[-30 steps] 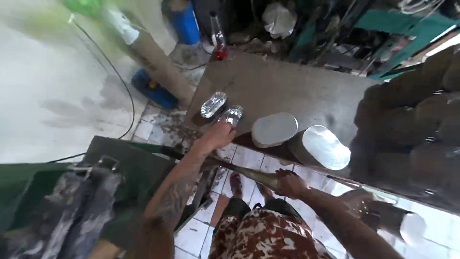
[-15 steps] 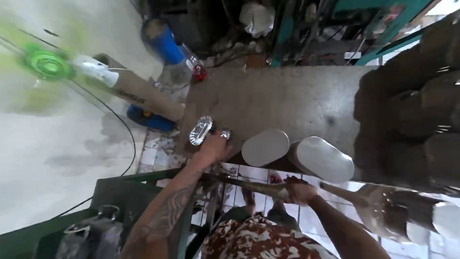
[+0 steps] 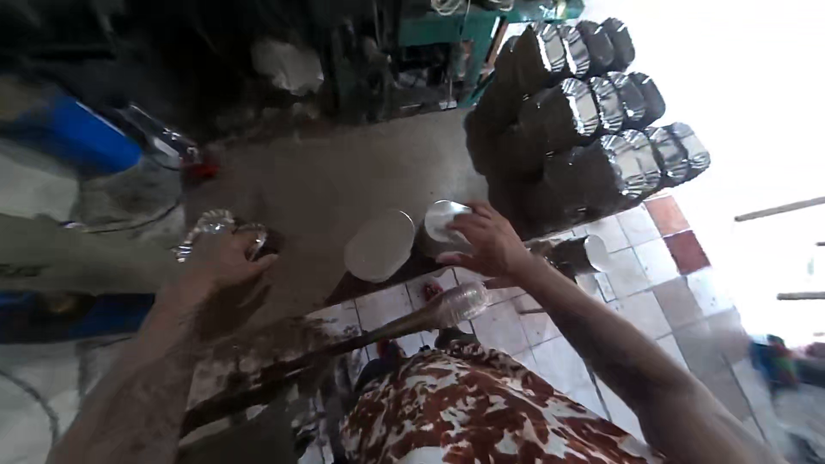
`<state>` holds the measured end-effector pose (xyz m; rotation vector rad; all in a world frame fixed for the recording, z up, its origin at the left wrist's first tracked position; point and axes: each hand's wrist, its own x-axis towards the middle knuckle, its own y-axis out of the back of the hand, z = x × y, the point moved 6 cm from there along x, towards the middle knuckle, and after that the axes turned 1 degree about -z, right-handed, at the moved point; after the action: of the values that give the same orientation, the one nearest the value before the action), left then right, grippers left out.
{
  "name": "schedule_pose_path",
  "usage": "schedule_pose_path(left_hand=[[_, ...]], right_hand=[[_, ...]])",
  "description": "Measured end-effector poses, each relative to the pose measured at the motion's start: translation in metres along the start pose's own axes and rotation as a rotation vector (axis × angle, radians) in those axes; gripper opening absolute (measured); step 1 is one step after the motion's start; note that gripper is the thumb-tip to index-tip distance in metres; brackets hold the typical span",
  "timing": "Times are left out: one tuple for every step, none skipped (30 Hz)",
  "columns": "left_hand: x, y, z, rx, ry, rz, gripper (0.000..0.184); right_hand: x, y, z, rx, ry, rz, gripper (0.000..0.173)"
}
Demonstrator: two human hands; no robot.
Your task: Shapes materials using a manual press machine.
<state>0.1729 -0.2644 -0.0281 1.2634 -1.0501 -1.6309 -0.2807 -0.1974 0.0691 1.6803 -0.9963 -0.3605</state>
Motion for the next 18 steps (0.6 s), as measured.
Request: schedule_pose_path(left_hand=[[-0.008, 0.014, 0.022, -0.04, -0.009, 0.072, 0.06], [-0.022, 0.032, 0.055, -0.137, -0.015, 0.164, 0.056], [-0.037, 0.049, 0.096, -0.241, -0.026, 0.269, 0.051], [-0.049, 0.061, 0.14, -0.336, -0.024, 0.326, 0.049], [-0.056, 0.066, 0.183, -0.373, -0.018, 0.318, 0.049], [-0.055, 0.063, 0.221, -0.355, 0.003, 0.226, 0.05], [-0.049, 0.053, 0.251, -0.329, 0.009, 0.104, 0.051], [-0.038, 0.039, 0.269, -0.318, 0.002, -0.041, 0.052], [-0.022, 0.023, 0.276, -0.327, -0.022, -0.164, 0.051], [-0.006, 0.01, 0.273, -0.334, -0.05, -0.248, 0.049], [0.005, 0.006, 0.267, -0.405, -0.089, -0.326, 0.043], [0.011, 0.009, 0.262, -0.52, -0.139, -0.418, 0.037], [0.013, 0.013, 0.259, -0.632, -0.178, -0.503, 0.033], [0.012, 0.015, 0.256, -0.71, -0.199, -0.575, 0.031], [0.013, 0.016, 0.254, -0.755, -0.209, -0.625, 0.028], [0.015, 0.015, 0.251, -0.794, -0.212, -0.657, 0.025], [0.016, 0.013, 0.249, -0.828, -0.206, -0.691, 0.023], [0.017, 0.012, 0.248, -0.844, -0.194, -0.713, 0.021]], right_hand=[[0.011, -0.008, 0.016, -0.07, 0.03, -0.088, 0.061], [0.016, -0.021, 0.029, -0.07, 0.036, -0.183, 0.06], [0.016, -0.032, 0.037, -0.009, 0.042, -0.226, 0.051], [0.014, -0.035, 0.042, 0.065, 0.053, -0.219, 0.042], [0.013, -0.034, 0.045, 0.14, 0.06, -0.204, 0.037], [0.014, -0.031, 0.049, 0.227, 0.064, -0.226, 0.038], [0.014, -0.029, 0.051, 0.3, 0.066, -0.259, 0.041], [0.012, -0.028, 0.053, 0.354, 0.062, -0.296, 0.043], [0.012, -0.026, 0.055, 0.399, 0.067, -0.318, 0.043], [0.013, -0.024, 0.058, 0.433, 0.076, -0.326, 0.044], [0.014, -0.022, 0.06, 0.464, 0.072, -0.337, 0.045], [0.015, -0.02, 0.06, 0.492, 0.06, -0.356, 0.046], [0.015, -0.019, 0.06, 0.515, 0.039, -0.38, 0.047], [0.015, -0.017, 0.058, 0.525, 0.008, -0.412, 0.047], [0.017, -0.015, 0.053, 0.516, -0.031, -0.442, 0.044], [0.02, -0.011, 0.045, 0.495, -0.08, -0.456, 0.039], [0.02, -0.008, 0.039, 0.472, -0.106, -0.418, 0.033], [0.019, -0.006, 0.035, 0.446, -0.114, -0.346, 0.028]])
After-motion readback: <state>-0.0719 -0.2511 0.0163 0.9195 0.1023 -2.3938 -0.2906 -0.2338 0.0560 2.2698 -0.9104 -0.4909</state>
